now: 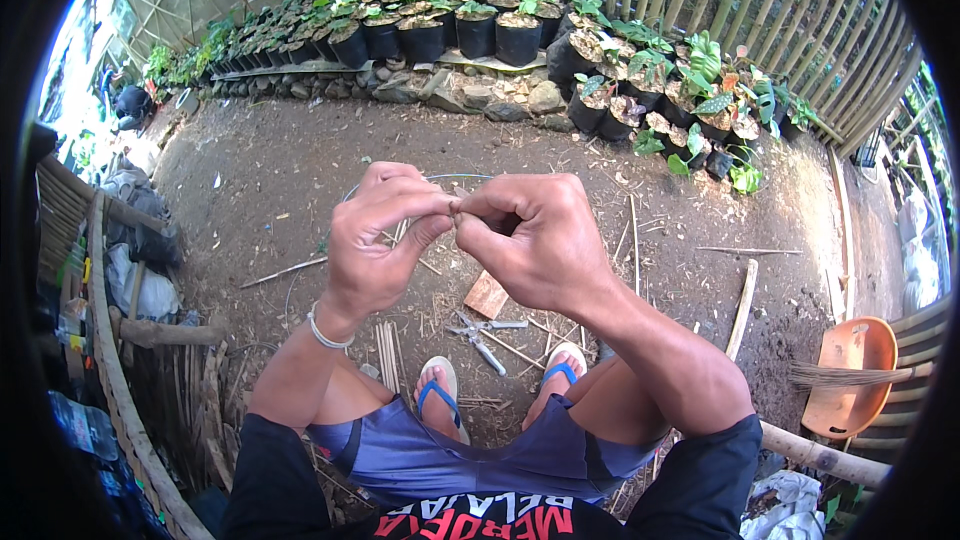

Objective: The person sits on the ground and manipulates a thin wire, bending and twisting it by hand. They use pliers to cut and shape the wire, then gather several thin wooden sticks from the ground and arrange them in a bundle.

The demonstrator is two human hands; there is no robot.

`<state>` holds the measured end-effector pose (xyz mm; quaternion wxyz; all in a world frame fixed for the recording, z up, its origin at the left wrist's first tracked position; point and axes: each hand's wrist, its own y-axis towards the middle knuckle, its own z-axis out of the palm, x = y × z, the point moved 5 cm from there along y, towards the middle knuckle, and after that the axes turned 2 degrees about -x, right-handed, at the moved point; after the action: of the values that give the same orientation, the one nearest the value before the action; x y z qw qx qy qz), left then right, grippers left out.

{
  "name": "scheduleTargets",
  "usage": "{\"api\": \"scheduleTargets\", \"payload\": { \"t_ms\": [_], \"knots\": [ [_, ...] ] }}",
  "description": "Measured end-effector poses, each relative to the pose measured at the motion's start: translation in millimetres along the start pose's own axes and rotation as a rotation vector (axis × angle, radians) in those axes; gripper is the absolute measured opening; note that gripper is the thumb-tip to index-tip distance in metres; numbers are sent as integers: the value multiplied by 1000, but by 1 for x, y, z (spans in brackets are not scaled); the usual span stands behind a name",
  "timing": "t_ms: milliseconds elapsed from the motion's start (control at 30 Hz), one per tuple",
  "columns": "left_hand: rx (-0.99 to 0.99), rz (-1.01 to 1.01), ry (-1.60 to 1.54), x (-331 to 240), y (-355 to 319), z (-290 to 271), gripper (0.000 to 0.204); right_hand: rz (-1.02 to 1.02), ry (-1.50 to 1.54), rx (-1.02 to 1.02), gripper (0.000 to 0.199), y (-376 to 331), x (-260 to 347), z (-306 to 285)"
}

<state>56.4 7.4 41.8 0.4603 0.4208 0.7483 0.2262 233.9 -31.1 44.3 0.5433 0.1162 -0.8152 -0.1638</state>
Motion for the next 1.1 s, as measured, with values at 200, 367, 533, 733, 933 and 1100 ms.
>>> {"api": "scheduleTargets", "payload": {
  "t_ms": [200, 367, 533, 733, 933, 1100],
  "knots": [
    [-85, 161, 99, -8, -1, 0, 28, 64, 38, -6, 18, -2, -1, 1],
    [-136, 297, 187, -14, -6, -2, 36, 209, 127, 12, 19, -6, -6, 4],
    [-145, 392, 330, -20, -12, -5, 40, 377, 388, 71, 18, -6, -11, 8],
    [-184, 413, 237, -20, -3, -8, 32, 311, 384, 97, 13, -3, -7, 5],
    [53, -307, -279, 6, 0, -8, 19, -374, -129, -19, 5, -2, 19, -7],
    [210, -440, -365, 14, 0, -10, 24, -507, -191, -5, 10, -5, 22, 2]
  ]
}}
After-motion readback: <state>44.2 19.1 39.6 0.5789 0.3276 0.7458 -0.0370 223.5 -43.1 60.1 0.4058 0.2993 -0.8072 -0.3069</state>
